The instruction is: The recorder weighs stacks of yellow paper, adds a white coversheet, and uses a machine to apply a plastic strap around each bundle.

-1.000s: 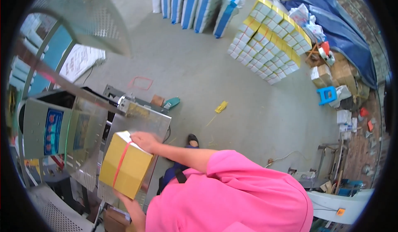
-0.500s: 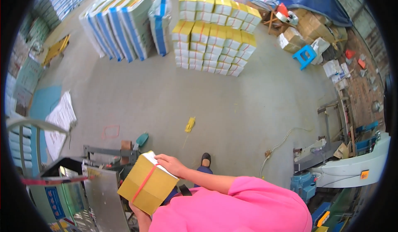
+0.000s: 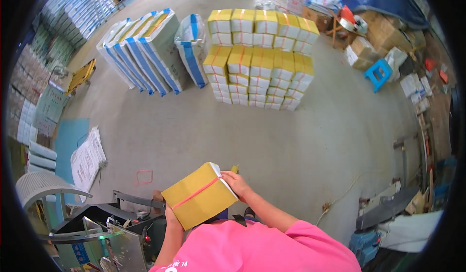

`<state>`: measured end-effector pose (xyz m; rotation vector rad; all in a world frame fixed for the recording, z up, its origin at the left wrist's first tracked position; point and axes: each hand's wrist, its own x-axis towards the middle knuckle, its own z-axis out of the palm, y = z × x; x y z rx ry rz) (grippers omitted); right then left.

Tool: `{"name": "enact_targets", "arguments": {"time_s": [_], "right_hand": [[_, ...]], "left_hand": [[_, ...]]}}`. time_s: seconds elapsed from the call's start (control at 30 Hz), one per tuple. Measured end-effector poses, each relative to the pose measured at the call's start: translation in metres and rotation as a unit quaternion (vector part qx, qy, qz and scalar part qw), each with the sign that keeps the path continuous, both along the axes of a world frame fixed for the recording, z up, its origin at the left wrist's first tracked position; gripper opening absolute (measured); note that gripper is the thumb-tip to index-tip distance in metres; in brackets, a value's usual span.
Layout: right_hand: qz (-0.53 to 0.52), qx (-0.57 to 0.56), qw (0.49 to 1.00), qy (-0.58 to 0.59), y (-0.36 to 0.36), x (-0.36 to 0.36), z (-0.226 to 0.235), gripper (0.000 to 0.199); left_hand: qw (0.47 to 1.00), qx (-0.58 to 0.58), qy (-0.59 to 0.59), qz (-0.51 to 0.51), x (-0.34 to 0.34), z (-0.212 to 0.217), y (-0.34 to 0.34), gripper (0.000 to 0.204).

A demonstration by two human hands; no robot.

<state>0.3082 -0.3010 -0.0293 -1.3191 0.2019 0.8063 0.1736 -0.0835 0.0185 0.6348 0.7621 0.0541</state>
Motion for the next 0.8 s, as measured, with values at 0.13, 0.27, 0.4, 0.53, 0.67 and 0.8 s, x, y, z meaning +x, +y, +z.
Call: {"name": "enact_targets", "arguments": {"time_s": [0.13,0.27,0.4,0.53,0.67,0.8], "right_hand": [[0.03,-0.01,0.999,-0.017,0.033,0.083,-0.01,0.038],[0.045,-0.131,0.965,-0.222,0.057,0.179,-0.041,0.038],[0.077,-0.195,0.944,-0.254,0.084,0.275,-0.025,0.038],[0.097,-0.173,0.967,-0.161,0.095,0.382,-0.019,0.038],[0.143,-0.157,0.971,-0.114,0.102,0.496,-0.029,0.038],[0.23,-0.151,0.952,-0.131,0.106,0.62,-0.025,0.039]], "left_hand": [[0.999,0.014,0.014,0.04,0.063,-0.042,0.043,0.049],[1.0,0.011,-0.002,0.0,0.17,-0.046,0.072,0.049],[0.992,0.062,0.106,-0.006,0.254,-0.042,0.102,0.05],[0.995,0.019,0.091,-0.023,0.338,-0.044,0.105,0.054],[0.994,-0.022,0.104,-0.001,0.444,-0.065,0.091,0.055],[0.992,-0.075,0.087,0.052,0.552,-0.094,0.071,0.053]]}}
